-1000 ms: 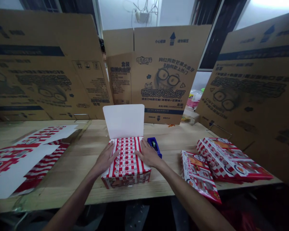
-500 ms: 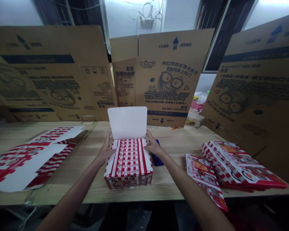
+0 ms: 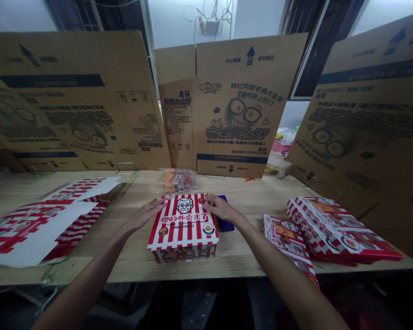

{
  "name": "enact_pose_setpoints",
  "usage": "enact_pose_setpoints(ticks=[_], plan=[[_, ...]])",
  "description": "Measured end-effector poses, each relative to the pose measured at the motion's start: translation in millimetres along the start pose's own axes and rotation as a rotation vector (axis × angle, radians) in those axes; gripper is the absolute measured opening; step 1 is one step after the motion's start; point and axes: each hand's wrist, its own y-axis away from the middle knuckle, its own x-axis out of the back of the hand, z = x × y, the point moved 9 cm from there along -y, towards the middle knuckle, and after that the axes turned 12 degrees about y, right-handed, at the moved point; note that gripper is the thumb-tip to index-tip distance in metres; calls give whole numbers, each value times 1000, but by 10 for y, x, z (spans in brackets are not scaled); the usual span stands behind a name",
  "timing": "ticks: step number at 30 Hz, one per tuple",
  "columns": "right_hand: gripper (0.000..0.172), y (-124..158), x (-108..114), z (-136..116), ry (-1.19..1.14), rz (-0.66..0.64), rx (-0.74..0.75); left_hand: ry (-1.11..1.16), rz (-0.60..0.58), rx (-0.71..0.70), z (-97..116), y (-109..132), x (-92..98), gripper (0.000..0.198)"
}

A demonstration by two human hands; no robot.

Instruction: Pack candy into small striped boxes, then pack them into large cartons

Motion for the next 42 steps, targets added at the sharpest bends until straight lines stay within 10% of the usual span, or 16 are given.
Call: enact_pose_setpoints(ticks=[4, 9, 18, 42], plan=[[53, 107, -72, -251, 318, 38, -1, -592, -34, -117, 316, 288, -355, 50], [60, 457, -271, -604, 238, -121, 88, -689, -172, -274, 469, 680, -756, 45], [97, 668, -376, -580, 100, -213, 66, -663, -265, -229, 414, 731, -735, 77], [57, 767, -436, -794, 507, 70, 246, -772, -149, -568, 502, 915, -811, 46]])
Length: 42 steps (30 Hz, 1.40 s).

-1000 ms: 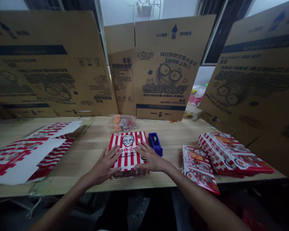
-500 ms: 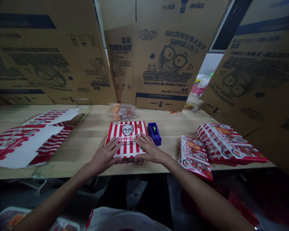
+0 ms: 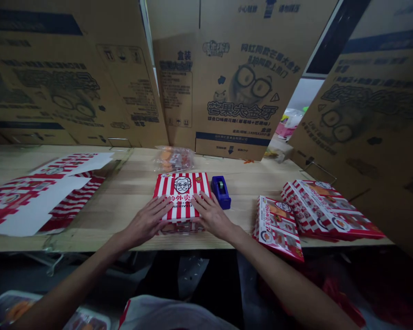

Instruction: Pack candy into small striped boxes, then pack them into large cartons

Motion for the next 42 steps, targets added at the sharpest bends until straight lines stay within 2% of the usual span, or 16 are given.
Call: enact_pose_setpoints(ticks=[5, 10, 14, 17, 22, 26, 28, 31, 34, 39, 42], plan=[[48, -45, 170, 27, -110, 14, 44, 63, 15, -39, -67, -15, 159, 41], [40, -213, 509, 83, -300, 24, 134, 119, 130, 23, -78, -110, 307, 34], [37, -334, 667, 165, -328, -45, 196, 74, 266, 42, 35, -130, 304, 34], [36, -358, 681, 195, -301, -89, 238, 10, 304, 38, 110, -111, 218, 38], [35, -271, 569, 161, -299, -72, 272, -34, 246, -10, 87, -35, 141, 40], [39, -122, 382, 154, -358, 29, 196, -72, 87, -61, 123, -22, 129, 56], [40, -53, 293, 162, -407, 80, 129, -124, -8, -16, 170, -81, 99, 65], [41, 12, 221, 160, -464, 128, 46, -201, -109, 127, 228, -214, 32, 66], [46, 59, 225, 125, -474, 138, 52, -220, -107, 174, 294, -306, -26, 61], [71, 257, 312, 317, -418, 293, -31, -162, -73, 128, 263, -248, -83, 55], [63, 353, 243, 381, -447, 298, -62, -113, -60, 124, 256, -270, -48, 52]])
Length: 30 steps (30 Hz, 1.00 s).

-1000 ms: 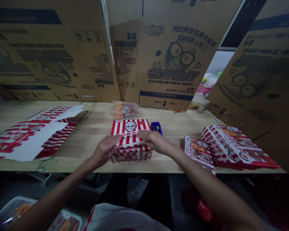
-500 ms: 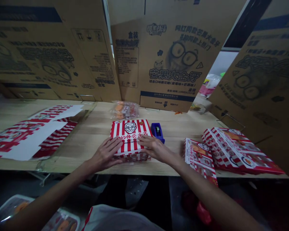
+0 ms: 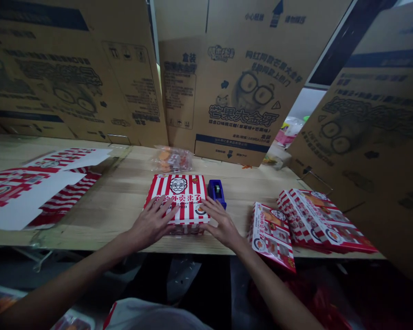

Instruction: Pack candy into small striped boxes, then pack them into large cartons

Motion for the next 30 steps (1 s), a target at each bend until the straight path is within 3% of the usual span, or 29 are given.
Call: enact_pose_setpoints(ticks=[5, 10, 15, 20, 25, 30], plan=[[46, 32, -51, 65, -123, 58, -102, 62, -12, -36, 207, -399, 65, 47], [44, 112, -107, 105, -107, 209, -177, 280, -147, -151, 429, -784, -76, 53], [68, 231, -270, 75, -13, 314, -260, 324, -313, -209, 463, -783, -205, 56], [86, 217, -275, 10, 20, 406, -236, 326, -317, -231, 506, -777, -121, 64], [103, 152, -284, 58, 71, 318, -196, 247, -333, -229, 500, -819, -178, 67], [100, 234, -295, 139, 36, 315, -227, 219, -332, -265, 514, -838, -244, 62]])
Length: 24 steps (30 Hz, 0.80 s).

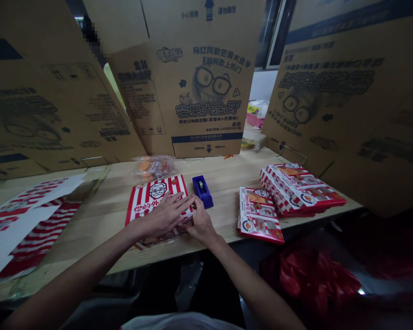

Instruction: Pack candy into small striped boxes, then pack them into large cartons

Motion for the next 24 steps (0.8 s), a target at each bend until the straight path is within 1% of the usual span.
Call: enact_pose_setpoints(ticks=[3, 7, 9, 13, 17, 20, 24], plan=[[92, 42, 9, -4, 13, -16, 28, -3, -24, -21, 19, -7, 20, 53], [83, 45, 49, -35, 8, -7, 63, -6, -52, -42, 35, 6, 98, 44], [85, 34, 47, -14, -15, -6, 34, -10, -55, -64, 51, 26, 122, 43], [91, 24, 5, 58, -71, -15, -32, -26, -67, -85, 92, 67, 106, 44], [92, 15, 5, 51, -84, -7, -6, -50, -90, -63, 138, 66, 94, 48], [91, 2, 24, 29, -83, 0, 10, -54, -121, -44, 134, 67, 81, 48], [88, -15, 17, -15, -83, -5, 26, -23, -112, -59, 100, 103, 103, 45]])
